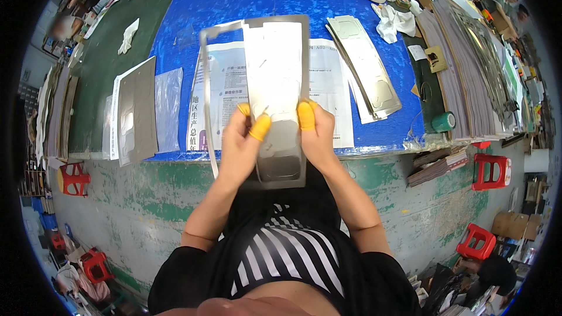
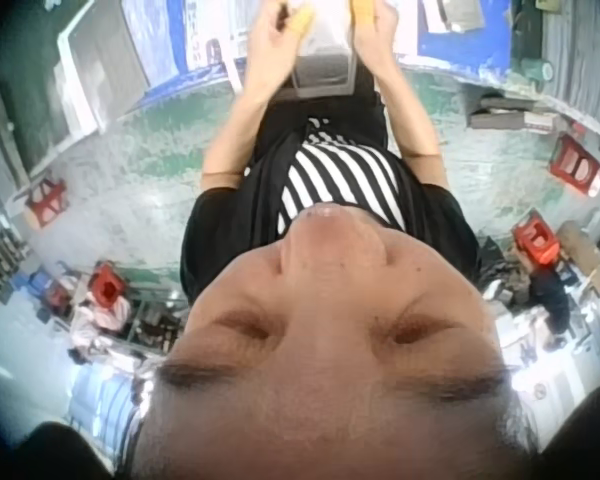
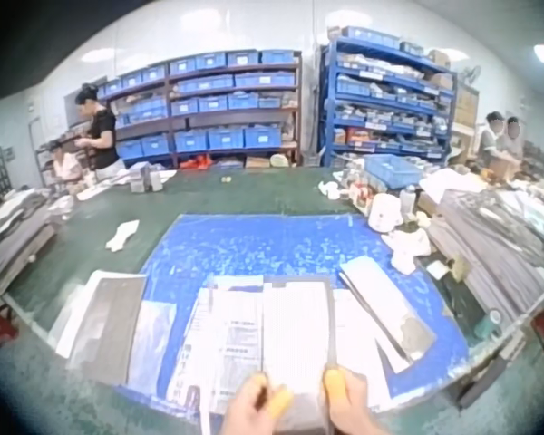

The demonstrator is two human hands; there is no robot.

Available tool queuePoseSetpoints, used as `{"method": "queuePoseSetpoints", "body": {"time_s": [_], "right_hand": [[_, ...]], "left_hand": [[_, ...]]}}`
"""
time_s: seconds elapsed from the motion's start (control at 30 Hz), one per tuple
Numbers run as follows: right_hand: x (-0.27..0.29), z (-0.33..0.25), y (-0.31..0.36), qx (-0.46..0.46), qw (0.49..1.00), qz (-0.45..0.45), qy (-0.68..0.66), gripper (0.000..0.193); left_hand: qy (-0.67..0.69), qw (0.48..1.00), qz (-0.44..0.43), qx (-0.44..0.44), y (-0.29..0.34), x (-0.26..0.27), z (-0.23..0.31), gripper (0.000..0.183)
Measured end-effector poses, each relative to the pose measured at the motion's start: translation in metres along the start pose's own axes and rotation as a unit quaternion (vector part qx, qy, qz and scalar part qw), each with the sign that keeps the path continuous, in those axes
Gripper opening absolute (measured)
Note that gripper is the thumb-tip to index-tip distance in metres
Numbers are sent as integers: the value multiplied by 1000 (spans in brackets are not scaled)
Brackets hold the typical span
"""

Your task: The recorder is sorting and inspecting thin metal sheets at a fabrication floor workstation, removing cutout scraps and stacking finished pieces.

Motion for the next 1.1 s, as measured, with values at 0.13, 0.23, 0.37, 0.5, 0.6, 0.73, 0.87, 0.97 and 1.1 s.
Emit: {"method": "queuePoseSetpoints", "body": {"time_s": [0.13,0.23,0.37,0.5,0.6,0.73,0.87,0.97,1.1], "right_hand": [[-5,-8,2,18,992,-44,-116,32],[2,2,-10,-23,999,-6,-38,32],[-2,-10,2,31,996,-74,-35,36],[-1,-2,-10,-39,997,-38,-58,34],[-4,-2,-10,-43,998,-43,-6,35],[-9,-26,-7,110,989,-64,-70,41],[-9,19,-17,-101,987,-87,-91,31],[-13,-1,-20,-9,998,-62,-26,36],[-18,-32,-17,85,993,-76,21,36]], "left_hand": [[81,992,-40,88,-6,-3,-19,15],[-68,997,-21,-15,1,-4,14,15],[6,997,-4,73,-12,9,-14,14],[69,997,-2,43,-3,6,6,16],[-2,1000,3,7,-4,4,-1,14],[145,983,-57,100,-14,7,-16,13],[111,993,-22,29,-9,9,1,14],[76,997,15,22,-12,19,-13,14],[107,990,-19,95,-18,20,-21,13]]}}
Point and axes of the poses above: each hand's wrist, its own y-axis away from the middle knuckle, its own x-axis out of the back of the hand, z = x × y, the point moved 8 cm from there along -y, towards the middle knuckle, and after that the axes turned 9 degrees about -y, right-handed, at the moved point
